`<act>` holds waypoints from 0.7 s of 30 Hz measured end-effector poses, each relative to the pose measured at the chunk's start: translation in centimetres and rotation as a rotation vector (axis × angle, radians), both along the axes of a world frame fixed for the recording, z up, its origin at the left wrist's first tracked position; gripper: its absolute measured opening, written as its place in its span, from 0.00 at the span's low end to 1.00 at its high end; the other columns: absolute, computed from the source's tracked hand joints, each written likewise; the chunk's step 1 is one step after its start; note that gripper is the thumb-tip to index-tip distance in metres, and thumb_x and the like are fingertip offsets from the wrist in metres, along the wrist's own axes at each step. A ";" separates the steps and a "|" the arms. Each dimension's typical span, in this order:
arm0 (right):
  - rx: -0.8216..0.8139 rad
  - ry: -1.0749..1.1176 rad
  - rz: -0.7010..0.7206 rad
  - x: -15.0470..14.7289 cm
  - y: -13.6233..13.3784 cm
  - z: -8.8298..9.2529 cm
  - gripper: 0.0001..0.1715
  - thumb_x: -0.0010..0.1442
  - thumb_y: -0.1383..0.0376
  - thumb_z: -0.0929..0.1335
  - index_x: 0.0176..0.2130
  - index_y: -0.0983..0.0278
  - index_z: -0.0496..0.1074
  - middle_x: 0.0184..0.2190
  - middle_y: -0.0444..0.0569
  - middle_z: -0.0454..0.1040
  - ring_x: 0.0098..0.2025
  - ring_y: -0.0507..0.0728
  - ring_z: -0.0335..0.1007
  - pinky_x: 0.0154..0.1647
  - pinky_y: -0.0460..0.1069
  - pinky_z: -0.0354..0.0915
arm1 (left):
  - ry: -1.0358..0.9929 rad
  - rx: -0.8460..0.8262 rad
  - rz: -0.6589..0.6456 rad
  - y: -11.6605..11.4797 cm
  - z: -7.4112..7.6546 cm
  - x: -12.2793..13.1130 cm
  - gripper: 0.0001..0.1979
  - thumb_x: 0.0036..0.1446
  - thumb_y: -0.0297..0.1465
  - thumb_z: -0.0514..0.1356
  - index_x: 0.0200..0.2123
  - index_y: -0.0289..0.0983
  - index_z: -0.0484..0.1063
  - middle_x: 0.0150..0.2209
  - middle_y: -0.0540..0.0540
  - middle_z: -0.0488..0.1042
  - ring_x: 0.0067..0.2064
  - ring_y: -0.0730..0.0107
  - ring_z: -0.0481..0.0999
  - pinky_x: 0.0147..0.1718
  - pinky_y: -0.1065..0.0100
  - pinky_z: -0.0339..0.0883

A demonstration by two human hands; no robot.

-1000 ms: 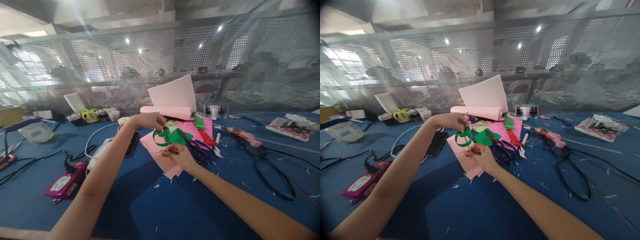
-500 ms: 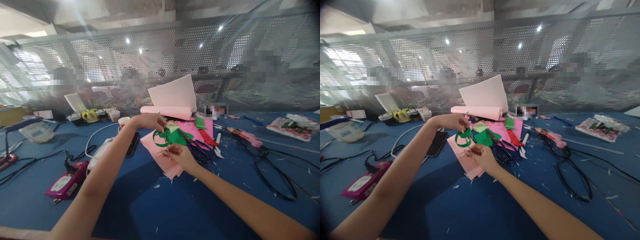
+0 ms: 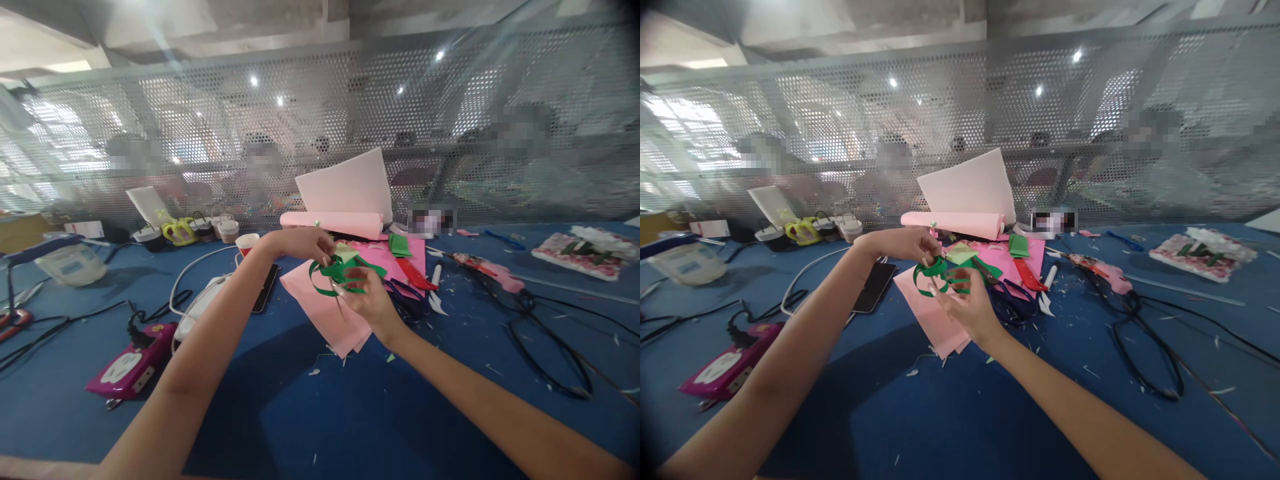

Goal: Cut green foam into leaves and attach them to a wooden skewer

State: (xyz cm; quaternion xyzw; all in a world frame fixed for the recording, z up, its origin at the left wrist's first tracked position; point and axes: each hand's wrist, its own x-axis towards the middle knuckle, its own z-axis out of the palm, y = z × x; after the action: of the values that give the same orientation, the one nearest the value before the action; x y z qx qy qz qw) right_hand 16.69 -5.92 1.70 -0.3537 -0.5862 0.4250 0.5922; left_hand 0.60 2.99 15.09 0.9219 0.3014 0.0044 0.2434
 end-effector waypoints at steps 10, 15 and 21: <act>0.373 -0.279 -0.317 0.1 -0.3 1.2 0.20 0.56 0.58 0.71 0.48 0.56 0.68 0.45 0.50 0.65 0.52 0.62 0.63 0.54 0.63 0.60 | 0.054 0.005 0.021 -0.1 0.0 0.4 0.03 0.42 0.29 0.56 0.21 0.35 0.67 0.20 0.54 0.62 0.25 0.78 0.61 0.25 0.73 0.53; 0.345 -0.254 -0.293 0.2 -0.2 0.8 0.19 0.56 0.59 0.71 0.47 0.56 0.66 0.46 0.50 0.67 0.51 0.61 0.65 0.52 0.61 0.63 | 0.054 -0.008 0.045 0.2 -0.2 0.3 0.03 0.42 0.28 0.56 0.22 0.35 0.68 0.21 0.53 0.63 0.25 0.77 0.61 0.27 0.72 0.53; 0.307 -0.236 -0.215 0.6 0.2 0.6 0.17 0.55 0.59 0.71 0.44 0.58 0.67 0.46 0.50 0.67 0.50 0.59 0.66 0.51 0.58 0.64 | 0.067 0.003 0.061 0.3 -0.3 0.2 0.04 0.42 0.29 0.57 0.23 0.35 0.71 0.22 0.52 0.65 0.27 0.76 0.62 0.28 0.71 0.54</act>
State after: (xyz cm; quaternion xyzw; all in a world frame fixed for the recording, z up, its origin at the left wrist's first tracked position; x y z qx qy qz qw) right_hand 17.27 -5.77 2.25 -0.3669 -0.6684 0.2208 0.6081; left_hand 0.80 3.28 14.82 0.9124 0.3372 -0.0187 0.2313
